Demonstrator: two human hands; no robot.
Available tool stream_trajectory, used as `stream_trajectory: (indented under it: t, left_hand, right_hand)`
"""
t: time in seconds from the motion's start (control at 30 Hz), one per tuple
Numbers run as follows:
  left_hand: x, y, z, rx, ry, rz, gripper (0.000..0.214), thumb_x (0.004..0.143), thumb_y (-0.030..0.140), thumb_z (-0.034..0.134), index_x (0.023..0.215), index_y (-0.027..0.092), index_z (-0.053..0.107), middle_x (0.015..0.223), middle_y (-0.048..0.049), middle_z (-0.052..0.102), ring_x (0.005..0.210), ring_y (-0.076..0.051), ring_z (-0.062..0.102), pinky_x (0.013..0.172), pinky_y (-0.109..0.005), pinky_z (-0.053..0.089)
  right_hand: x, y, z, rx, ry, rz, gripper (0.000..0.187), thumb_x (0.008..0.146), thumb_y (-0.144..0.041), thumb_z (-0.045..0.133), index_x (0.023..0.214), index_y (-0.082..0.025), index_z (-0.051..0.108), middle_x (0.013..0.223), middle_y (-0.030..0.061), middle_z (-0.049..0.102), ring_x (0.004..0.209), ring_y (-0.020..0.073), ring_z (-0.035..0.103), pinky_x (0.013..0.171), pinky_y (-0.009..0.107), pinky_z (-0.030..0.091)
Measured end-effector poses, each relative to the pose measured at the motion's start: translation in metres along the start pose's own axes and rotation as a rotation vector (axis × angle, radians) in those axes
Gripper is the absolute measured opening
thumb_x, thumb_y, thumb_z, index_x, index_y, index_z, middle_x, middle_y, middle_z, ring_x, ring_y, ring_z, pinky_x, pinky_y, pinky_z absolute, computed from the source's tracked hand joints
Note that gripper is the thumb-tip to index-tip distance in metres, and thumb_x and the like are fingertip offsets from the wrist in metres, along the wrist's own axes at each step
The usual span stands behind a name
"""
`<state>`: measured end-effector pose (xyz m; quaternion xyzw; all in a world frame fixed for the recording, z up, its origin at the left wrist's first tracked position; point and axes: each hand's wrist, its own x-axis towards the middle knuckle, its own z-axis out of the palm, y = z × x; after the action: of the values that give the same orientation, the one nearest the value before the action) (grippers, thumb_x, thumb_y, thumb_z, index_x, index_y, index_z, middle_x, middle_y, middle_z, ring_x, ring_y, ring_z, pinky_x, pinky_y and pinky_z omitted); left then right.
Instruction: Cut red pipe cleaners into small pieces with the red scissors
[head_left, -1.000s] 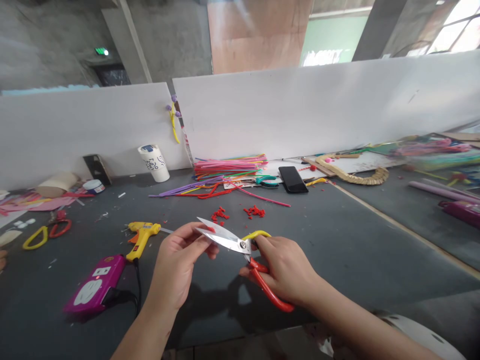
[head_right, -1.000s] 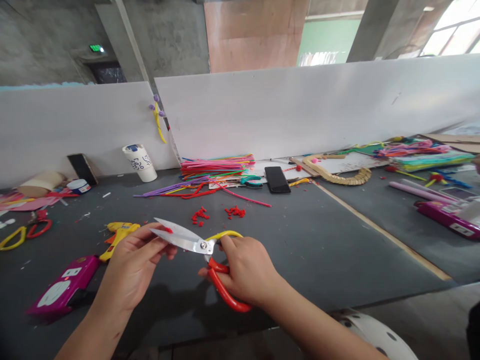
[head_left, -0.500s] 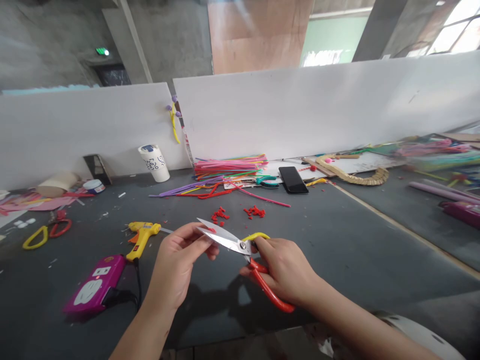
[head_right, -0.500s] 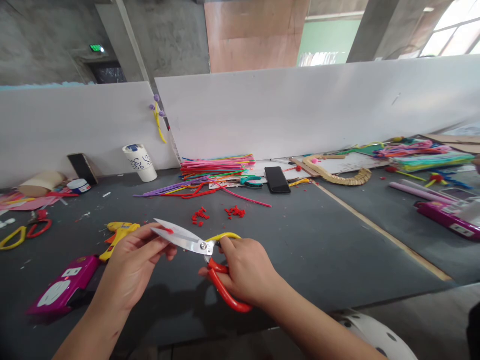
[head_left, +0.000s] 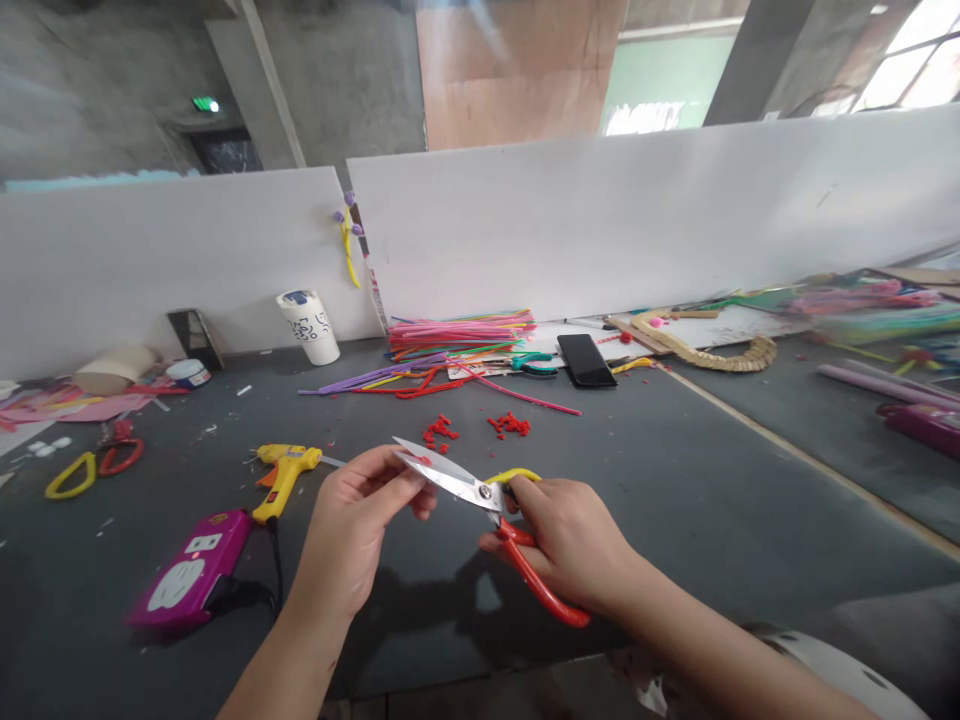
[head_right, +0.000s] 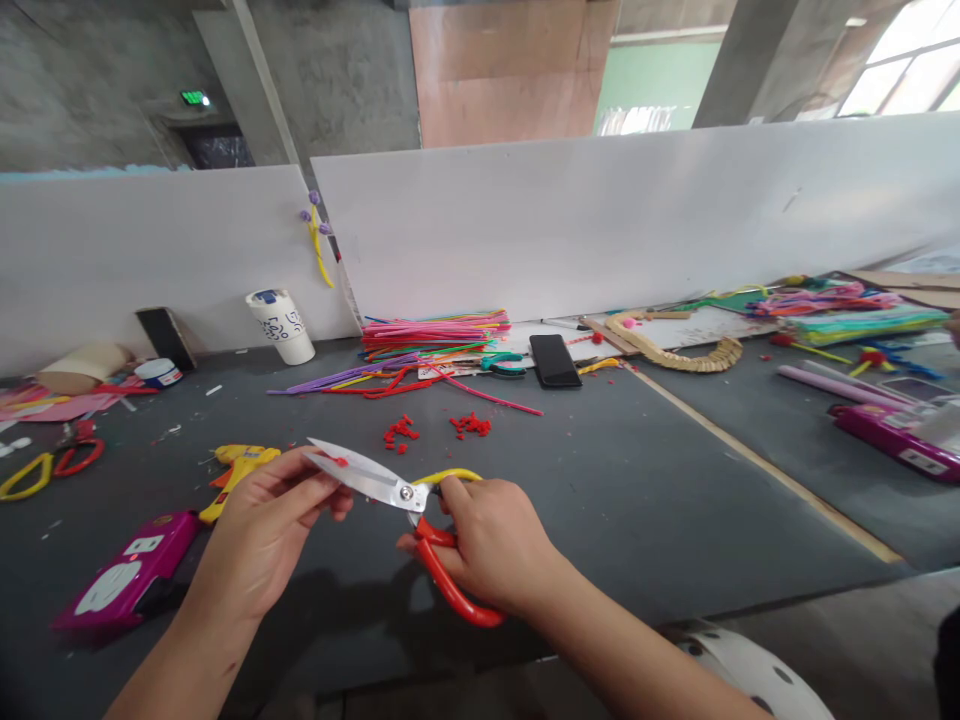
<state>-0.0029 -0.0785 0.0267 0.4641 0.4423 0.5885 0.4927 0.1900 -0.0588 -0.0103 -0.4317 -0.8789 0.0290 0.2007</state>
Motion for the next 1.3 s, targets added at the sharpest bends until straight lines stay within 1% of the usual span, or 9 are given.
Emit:
stream_trajectory:
  t: [0.4, 0.6, 0.7, 0.83, 0.93, 1.0, 1.13, 1.23, 1.3]
  left_hand:
    - [0.002, 0.004, -0.001, 0.051, 0.039, -0.038, 0.005, 0.067, 0.014, 0.061, 0.069, 0.016, 0.065, 0.058, 0.0012, 0.063, 0.053, -0.008, 0.055, 0.05, -0.017, 0.043]
    - [0.003, 0.0, 0.002, 0.085, 0.004, -0.11, 0.005, 0.067, 0.019, 0.063, 0.069, 0.015, 0.062, 0.058, -0.0004, 0.064, 0.051, -0.009, 0.054, 0.049, -0.018, 0.042]
    - [0.003, -0.002, 0.003, 0.102, 0.004, -0.12, 0.006, 0.067, 0.02, 0.063, 0.068, 0.014, 0.061, 0.059, -0.0006, 0.063, 0.052, -0.009, 0.054, 0.051, -0.019, 0.042]
    - [0.006, -0.003, -0.002, 0.073, 0.092, -0.083, 0.008, 0.064, 0.019, 0.064, 0.07, 0.015, 0.061, 0.058, 0.0015, 0.062, 0.052, -0.008, 0.054, 0.051, -0.018, 0.041]
    - [0.011, -0.004, -0.004, 0.034, 0.143, -0.087, 0.009, 0.063, 0.019, 0.064, 0.07, 0.015, 0.06, 0.059, 0.0024, 0.062, 0.052, -0.008, 0.054, 0.052, -0.018, 0.042]
    - [0.012, -0.005, -0.005, 0.016, 0.154, -0.095, 0.01, 0.062, 0.019, 0.065, 0.069, 0.015, 0.059, 0.059, 0.0021, 0.062, 0.051, -0.008, 0.054, 0.051, -0.019, 0.041]
    - [0.012, -0.006, -0.003, 0.042, 0.133, -0.096, 0.009, 0.064, 0.02, 0.063, 0.07, 0.015, 0.059, 0.059, 0.0017, 0.062, 0.051, -0.009, 0.054, 0.051, -0.019, 0.041]
    - [0.01, -0.008, -0.001, 0.132, 0.078, -0.117, 0.007, 0.066, 0.021, 0.062, 0.067, 0.015, 0.058, 0.06, 0.0014, 0.061, 0.054, -0.009, 0.053, 0.053, -0.019, 0.041]
    - [0.008, -0.01, 0.002, 0.189, 0.026, -0.139, 0.008, 0.067, 0.022, 0.061, 0.068, 0.015, 0.058, 0.058, 0.0016, 0.06, 0.054, -0.009, 0.052, 0.053, -0.019, 0.04]
  right_hand:
    - [0.001, 0.0, 0.001, 0.016, 0.058, 0.04, 0.034, 0.078, -0.048, 0.042, 0.063, -0.018, 0.045, 0.05, -0.001, 0.048, 0.043, 0.0102, 0.04, 0.046, 0.023, 0.017]
    - [0.007, -0.004, -0.007, 0.335, -0.026, 0.199, 0.034, 0.075, -0.048, 0.047, 0.059, -0.018, 0.042, 0.048, -0.0064, 0.038, 0.043, 0.0066, 0.028, 0.043, 0.018, 0.019]
    - [0.012, -0.005, -0.015, 0.404, -0.051, 0.194, 0.031, 0.071, -0.048, 0.052, 0.064, -0.018, 0.045, 0.05, -0.0069, 0.039, 0.044, 0.007, 0.029, 0.043, 0.017, 0.022]
    - [0.017, -0.003, -0.021, 0.286, 0.1, 0.078, 0.042, 0.059, -0.053, 0.062, 0.08, -0.018, 0.052, 0.067, -0.0002, 0.051, 0.059, 0.0126, 0.044, 0.054, 0.021, 0.03]
    - [0.018, 0.0, -0.021, 0.262, 0.042, 0.038, 0.042, 0.064, -0.057, 0.056, 0.078, -0.018, 0.053, 0.07, 0.0023, 0.054, 0.062, 0.0143, 0.047, 0.055, 0.023, 0.031]
    - [0.017, 0.002, -0.021, 0.23, 0.004, 0.056, 0.042, 0.067, -0.059, 0.052, 0.077, -0.018, 0.054, 0.066, 0.0014, 0.054, 0.059, 0.0138, 0.047, 0.054, 0.023, 0.03]
    - [0.017, 0.003, -0.023, 0.207, 0.032, 0.094, 0.043, 0.065, -0.058, 0.055, 0.08, -0.018, 0.055, 0.067, 0.0008, 0.054, 0.06, 0.0135, 0.047, 0.054, 0.022, 0.029]
    - [0.019, 0.004, -0.023, 0.231, 0.059, 0.173, 0.034, 0.066, -0.051, 0.056, 0.073, -0.018, 0.054, 0.061, -0.0013, 0.05, 0.054, 0.0113, 0.042, 0.05, 0.021, 0.027]
    - [0.021, 0.003, -0.02, 0.331, 0.096, 0.224, 0.026, 0.065, -0.042, 0.058, 0.072, -0.017, 0.053, 0.061, -0.002, 0.049, 0.054, 0.0107, 0.041, 0.05, 0.021, 0.028]
